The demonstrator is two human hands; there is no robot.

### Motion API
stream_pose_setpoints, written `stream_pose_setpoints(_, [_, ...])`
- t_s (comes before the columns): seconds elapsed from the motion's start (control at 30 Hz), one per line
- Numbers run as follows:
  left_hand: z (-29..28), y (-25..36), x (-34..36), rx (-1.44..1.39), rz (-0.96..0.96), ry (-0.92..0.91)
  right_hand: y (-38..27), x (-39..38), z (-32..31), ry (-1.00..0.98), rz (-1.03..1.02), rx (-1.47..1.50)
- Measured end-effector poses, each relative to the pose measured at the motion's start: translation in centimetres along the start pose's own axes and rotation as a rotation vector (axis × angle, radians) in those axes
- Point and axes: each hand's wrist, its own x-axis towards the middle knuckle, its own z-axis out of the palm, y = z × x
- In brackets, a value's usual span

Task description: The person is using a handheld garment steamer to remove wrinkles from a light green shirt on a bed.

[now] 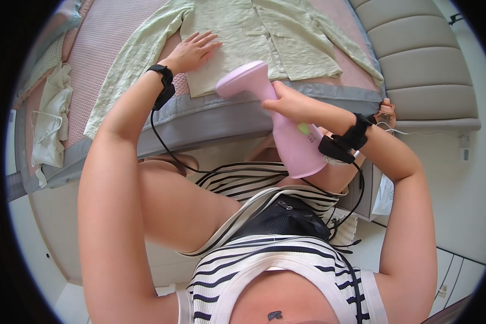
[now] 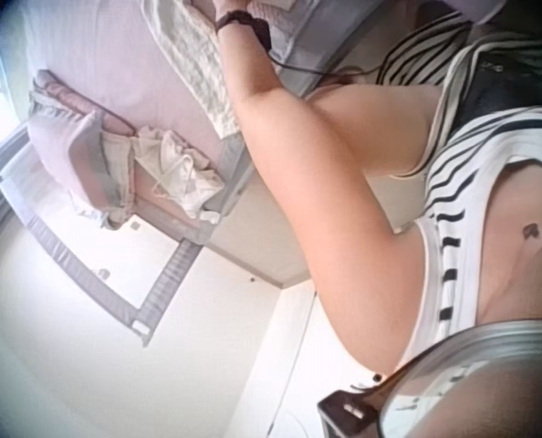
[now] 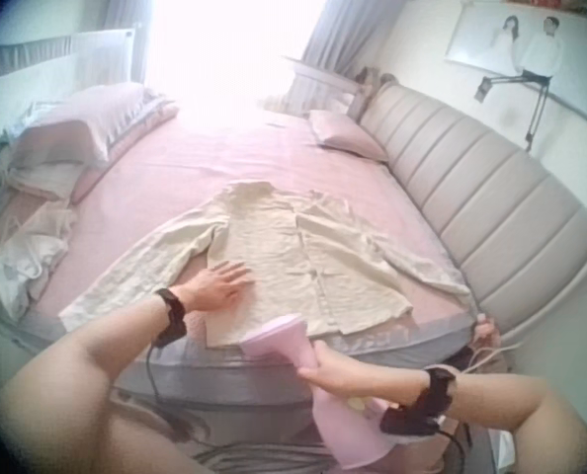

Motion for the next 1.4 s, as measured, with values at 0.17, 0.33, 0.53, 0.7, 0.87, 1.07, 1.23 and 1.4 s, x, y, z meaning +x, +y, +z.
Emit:
stream_pose_setpoints(0.17, [0.8, -0.9, 1.1, -0.007, 0.052, 0.034, 0.3, 0.6, -1.0, 0.035, -0.045, -0.006])
stream_pose_setpoints(0.33, [1.0, 0.6, 3.5, -0.032, 0.153, -0.107, 2.6, 1.9, -0.4, 0.083, 0.011, -0.116])
stream_pose_setpoints(0.53, [2.2, 0.6, 2.8, -0.048, 0.12, -0.142, 2.4, 1.1, 0.5, 0.059, 0.029, -0.114])
stream_pose_setpoints(0.7, [2.2, 0.5, 3.0, -0.026, 0.142, -0.123, 2.8, 1.1, 0.6, 0.053, 0.025, -0.067])
stream_pose_setpoints(0.87, [2.8, 0.3, 2.9, 0.013, 0.129, -0.082, 2.6, 0.7, 0.8, 0.044, 0.021, -0.032])
stream_pose_setpoints(1.07, [1.8, 0.9, 3.6, 0.022, 0.125, -0.083, 3.3, 0.7, -0.3, 0.041, -0.017, -0.016])
stream_pose_setpoints(1.23, [1.9, 1.6, 4.2, 0.066, 0.204, 0.005, 2.1, 1.0, -2.3, 0.077, 0.012, -0.047])
stream_pose_setpoints(1.4, [2.5, 2.5, 4.6, -0.011, 0.213, -0.075, 3.0, 1.7, -1.7, 0.099, 0.05, -0.086])
